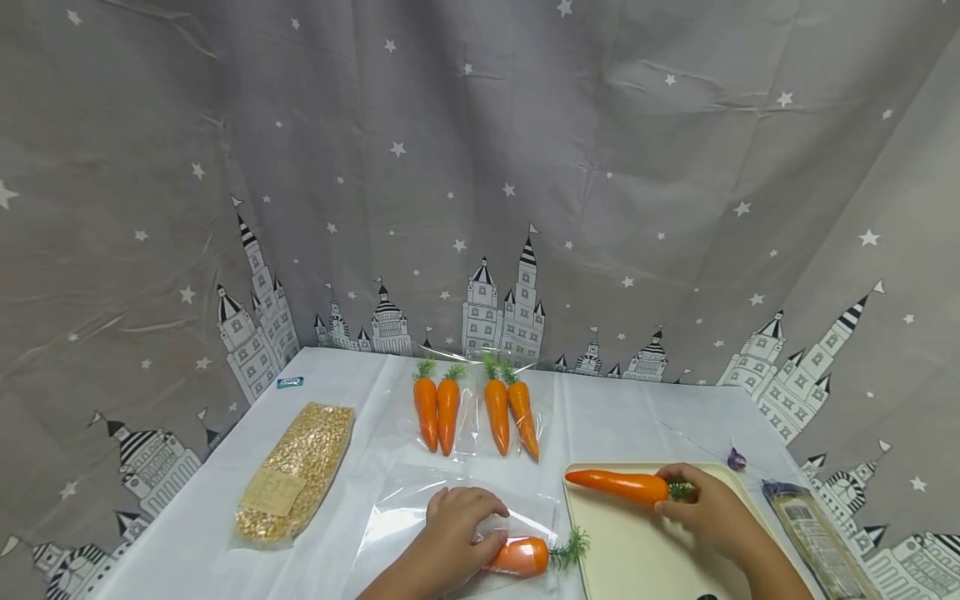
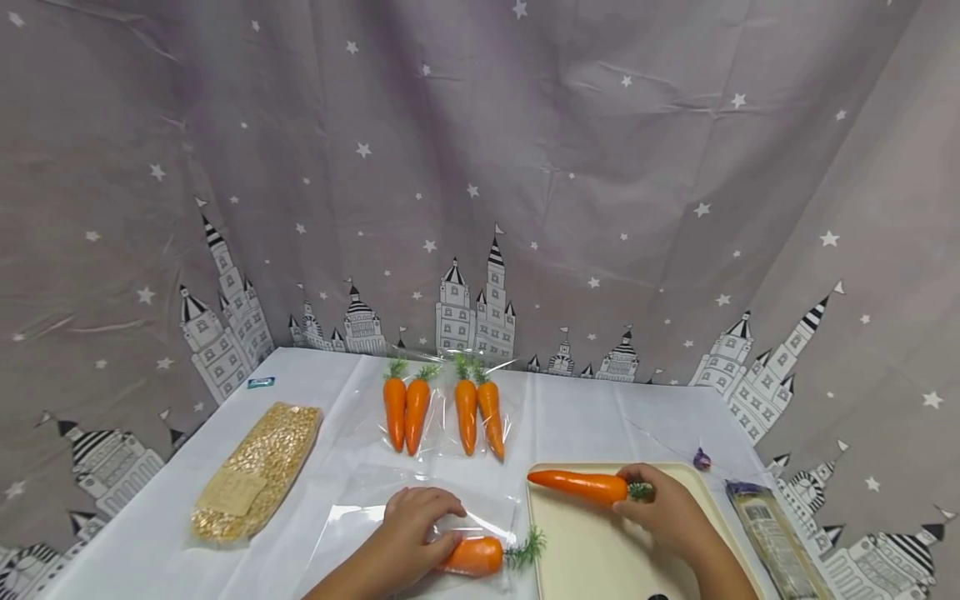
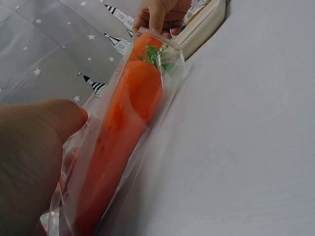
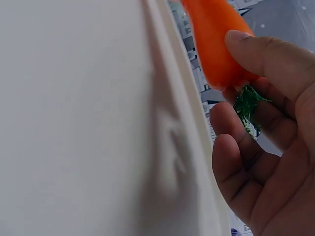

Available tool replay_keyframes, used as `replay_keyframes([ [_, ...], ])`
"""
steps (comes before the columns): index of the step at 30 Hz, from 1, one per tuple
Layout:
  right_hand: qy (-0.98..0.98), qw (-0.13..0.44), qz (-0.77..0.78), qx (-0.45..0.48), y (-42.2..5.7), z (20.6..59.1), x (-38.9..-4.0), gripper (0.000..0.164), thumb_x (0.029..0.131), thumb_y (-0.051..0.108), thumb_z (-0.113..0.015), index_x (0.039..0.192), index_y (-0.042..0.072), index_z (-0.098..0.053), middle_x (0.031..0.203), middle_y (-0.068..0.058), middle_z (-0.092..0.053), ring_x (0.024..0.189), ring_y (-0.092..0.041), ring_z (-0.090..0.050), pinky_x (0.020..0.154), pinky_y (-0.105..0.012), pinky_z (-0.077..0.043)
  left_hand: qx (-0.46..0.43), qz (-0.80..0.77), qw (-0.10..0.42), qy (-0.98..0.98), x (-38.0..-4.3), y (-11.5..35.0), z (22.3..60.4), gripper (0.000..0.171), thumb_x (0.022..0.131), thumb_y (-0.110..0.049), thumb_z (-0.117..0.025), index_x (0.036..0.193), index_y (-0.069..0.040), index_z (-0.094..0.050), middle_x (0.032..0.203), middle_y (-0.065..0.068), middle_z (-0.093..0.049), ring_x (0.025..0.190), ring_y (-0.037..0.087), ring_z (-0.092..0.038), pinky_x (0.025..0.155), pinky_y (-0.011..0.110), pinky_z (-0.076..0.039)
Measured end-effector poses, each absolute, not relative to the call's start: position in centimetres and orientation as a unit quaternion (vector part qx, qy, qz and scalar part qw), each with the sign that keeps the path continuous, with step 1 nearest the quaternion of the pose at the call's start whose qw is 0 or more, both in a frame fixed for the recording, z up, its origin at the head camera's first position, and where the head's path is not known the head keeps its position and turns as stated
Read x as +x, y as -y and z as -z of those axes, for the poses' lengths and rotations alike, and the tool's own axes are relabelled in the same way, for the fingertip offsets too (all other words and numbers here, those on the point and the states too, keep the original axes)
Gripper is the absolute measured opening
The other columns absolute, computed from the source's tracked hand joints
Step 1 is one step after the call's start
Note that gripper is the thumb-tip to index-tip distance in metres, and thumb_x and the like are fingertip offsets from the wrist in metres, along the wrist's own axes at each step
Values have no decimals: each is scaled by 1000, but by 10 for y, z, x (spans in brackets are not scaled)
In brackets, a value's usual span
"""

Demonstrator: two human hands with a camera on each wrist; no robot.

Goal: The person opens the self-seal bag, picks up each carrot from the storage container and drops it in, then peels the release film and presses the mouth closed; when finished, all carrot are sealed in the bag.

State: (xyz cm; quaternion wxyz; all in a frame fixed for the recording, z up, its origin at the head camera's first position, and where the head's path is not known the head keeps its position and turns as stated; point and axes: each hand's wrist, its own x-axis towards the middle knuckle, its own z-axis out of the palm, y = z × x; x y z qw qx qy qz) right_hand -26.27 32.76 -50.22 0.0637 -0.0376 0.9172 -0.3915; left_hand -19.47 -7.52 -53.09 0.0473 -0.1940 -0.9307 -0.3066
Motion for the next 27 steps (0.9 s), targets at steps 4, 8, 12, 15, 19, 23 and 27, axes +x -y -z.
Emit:
replay_keyframes([
  [4, -912, 62, 404, -41, -324, 498, -256, 53, 82, 23, -89, 129, 11, -67, 107, -5, -72, 79, -17, -63, 67, -29, -50, -193, 309, 48, 930, -194, 75, 531, 18, 95, -38, -71, 111, -30, -70, 120, -17, -66, 124, 18, -56, 111, 71, -28],
  [8, -909, 59, 410, -47, -321, 494, -250, 51, 82, 20, -89, 126, 10, -68, 109, -6, -72, 79, -16, -63, 67, -27, -51, -192, 312, 66, 928, -194, 75, 532, 18, 95, -36, -73, 111, -30, -70, 119, -17, -66, 122, 19, -57, 110, 70, -29],
  [12, -910, 56, 406, -65, -317, 490, -246, 47, 82, 20, -89, 123, 10, -69, 106, -5, -72, 78, -15, -61, 67, -26, -49, -190, 312, 83, 927, -194, 75, 530, 17, 94, -35, -74, 109, -30, -71, 117, -16, -66, 119, 20, -58, 108, 69, -32],
  [15, -908, 63, 406, -84, -315, 488, -243, 45, 82, 21, -88, 121, 11, -70, 107, -4, -72, 78, -14, -61, 68, -25, -49, -188, 311, 82, 928, -194, 75, 528, 16, 94, -36, -74, 109, -30, -71, 115, -15, -66, 118, 21, -59, 107, 69, -33],
  [19, -904, 75, 409, -102, -311, 486, -240, 43, 82, 23, -88, 120, 12, -69, 109, -5, -72, 79, -13, -61, 69, -25, -49, -185, 311, 77, 929, -193, 74, 526, 16, 94, -36, -73, 109, -30, -71, 114, -15, -66, 117, 20, -59, 107, 68, -34],
  [23, -902, 80, 408, -115, -309, 485, -238, 43, 82, 24, -88, 119, 12, -69, 109, -5, -72, 78, -13, -61, 68, -25, -49, -178, 312, 74, 930, -193, 72, 526, 16, 94, -36, -73, 109, -31, -72, 114, -15, -66, 117, 20, -58, 107, 67, -34],
  [27, -901, 85, 407, -127, -306, 487, -239, 43, 82, 26, -88, 119, 12, -70, 109, -4, -72, 78, -12, -60, 69, -25, -49, -172, 317, 68, 930, -193, 71, 526, 17, 94, -36, -74, 110, -30, -72, 115, -15, -66, 117, 20, -58, 108, 66, -34],
])
